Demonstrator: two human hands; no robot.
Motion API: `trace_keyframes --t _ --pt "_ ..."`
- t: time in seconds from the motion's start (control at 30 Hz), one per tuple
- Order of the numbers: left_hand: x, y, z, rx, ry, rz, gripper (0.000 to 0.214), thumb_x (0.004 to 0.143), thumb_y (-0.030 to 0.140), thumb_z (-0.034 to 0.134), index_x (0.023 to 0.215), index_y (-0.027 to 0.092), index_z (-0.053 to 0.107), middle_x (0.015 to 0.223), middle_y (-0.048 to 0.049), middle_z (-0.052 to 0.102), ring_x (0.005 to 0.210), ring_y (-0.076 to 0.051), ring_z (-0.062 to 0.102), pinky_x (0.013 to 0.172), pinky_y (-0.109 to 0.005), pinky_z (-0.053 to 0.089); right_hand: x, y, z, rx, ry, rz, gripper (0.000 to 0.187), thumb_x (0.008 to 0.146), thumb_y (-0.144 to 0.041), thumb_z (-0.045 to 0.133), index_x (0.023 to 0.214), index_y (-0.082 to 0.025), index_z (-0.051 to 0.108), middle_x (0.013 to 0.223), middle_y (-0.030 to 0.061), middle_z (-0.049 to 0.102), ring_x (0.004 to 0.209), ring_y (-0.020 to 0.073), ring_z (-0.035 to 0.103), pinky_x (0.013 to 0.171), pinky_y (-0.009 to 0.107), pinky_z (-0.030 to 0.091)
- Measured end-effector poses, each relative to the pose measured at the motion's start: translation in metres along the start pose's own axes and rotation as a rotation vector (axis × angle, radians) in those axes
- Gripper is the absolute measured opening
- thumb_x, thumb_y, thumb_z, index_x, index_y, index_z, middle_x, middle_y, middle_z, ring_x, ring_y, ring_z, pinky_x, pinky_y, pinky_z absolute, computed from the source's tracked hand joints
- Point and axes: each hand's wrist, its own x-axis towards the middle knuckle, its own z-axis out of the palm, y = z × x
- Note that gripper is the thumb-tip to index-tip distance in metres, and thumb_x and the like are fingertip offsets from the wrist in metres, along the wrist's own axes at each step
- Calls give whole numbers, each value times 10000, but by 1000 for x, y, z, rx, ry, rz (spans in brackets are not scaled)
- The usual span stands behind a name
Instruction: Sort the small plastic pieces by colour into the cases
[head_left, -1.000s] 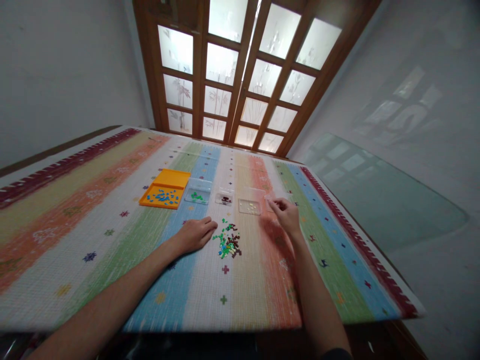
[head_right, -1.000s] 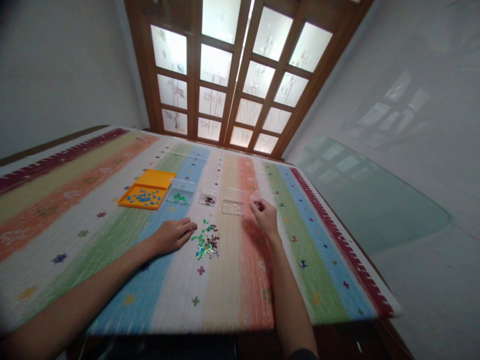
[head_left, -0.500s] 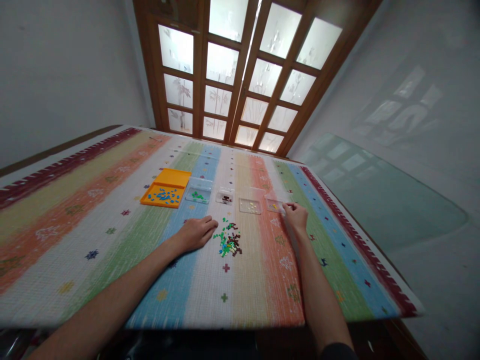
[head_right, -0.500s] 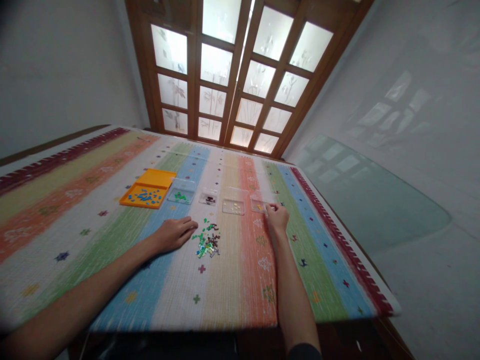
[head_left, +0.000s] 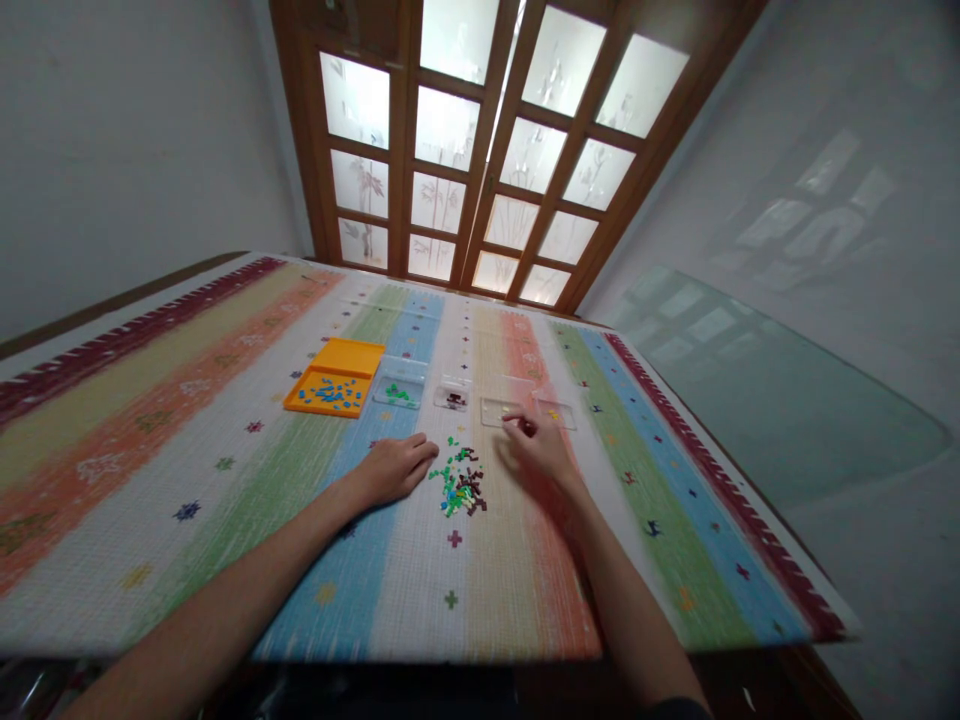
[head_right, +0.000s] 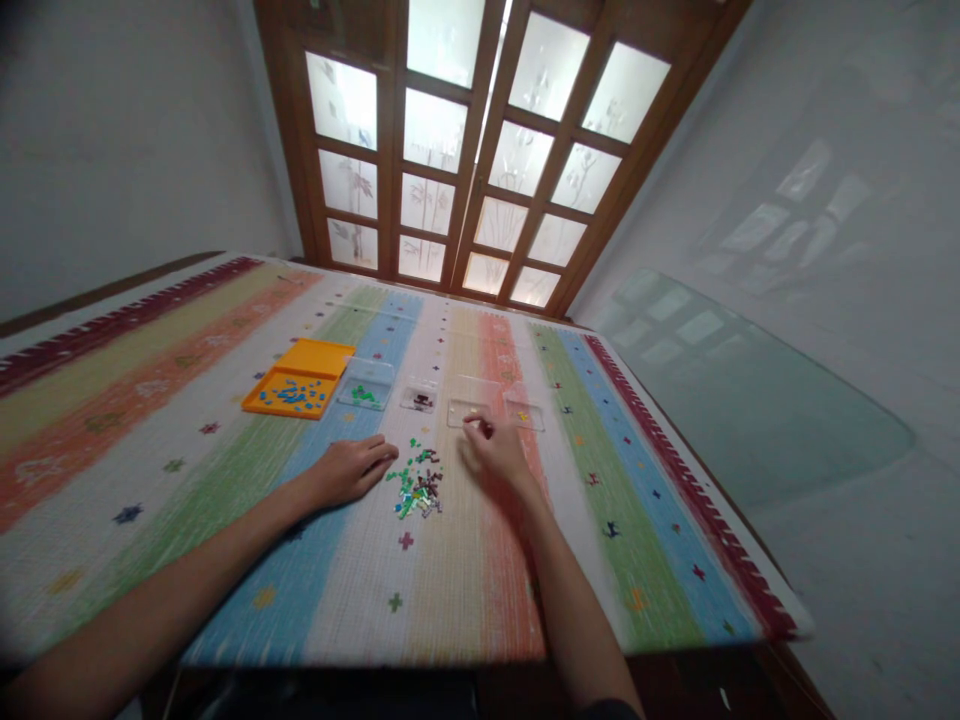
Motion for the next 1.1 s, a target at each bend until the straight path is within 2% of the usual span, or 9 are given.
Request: trace_keyframes --t 0.1,0.17,0.3,0.7,0.8,0.9,1.1 --pt "0 0 0 -1 9 1 220 1034 252 398 1088 210 607 994 -45 675 831 -181 675 675 -264 465 -12 -25 27 1 -292 -74 183 832 -229 616 902 -146 763 620 -10 640 553 118 525 565 221 381" --pt "0 0 0 0 10 1 223 1034 254 397 1082 211 610 990 -46 671 834 -184 676 679 -267 466 -18 -37 38 -7 -377 -89 145 836 -183 626 876 -148 762 681 6 684 603 120 560 590 217 396" --pt "0 1 0 -8 3 -5 229 1034 257 394 1062 207 616 969 -50 662 816 -188 674 669 -272 465 -22 -46 45 -73 -432 -122 101 829 -162 664 824 -147 764 707 15 703 636 125 579 608 220 392" --pt "0 0 1 -22 7 -1 224 1032 253 402 1067 208 619 971 -47 658 836 -190 673 701 -280 479 -24 -49 46 -253 -499 -242 113 897 -181 638 876 -160 747 788 52 727 707 149 610 661 236 383" --pt "0 -1 1 -17 2 -8 223 1032 254 406 1073 208 621 978 -49 662 832 -185 673 695 -272 480 -19 -44 40 -230 -460 -219 126 914 -198 607 898 -167 728 785 41 717 702 146 601 661 233 385" --pt "-1 -1 1 -15 2 -7 228 1031 261 402 1074 210 620 988 -51 663 827 -181 667 688 -268 486 -8 -29 26 -195 -332 -143 148 913 -229 579 908 -159 709 726 26 679 631 140 563 623 234 374" --pt "-1 -1 1 -31 18 -5 241 1031 263 386 1076 210 617 1001 -56 669 828 -179 664 697 -273 493 15 19 -19 -188 129 4 279 893 -359 532 801 -149 691 618 22 617 575 156 520 586 259 355"
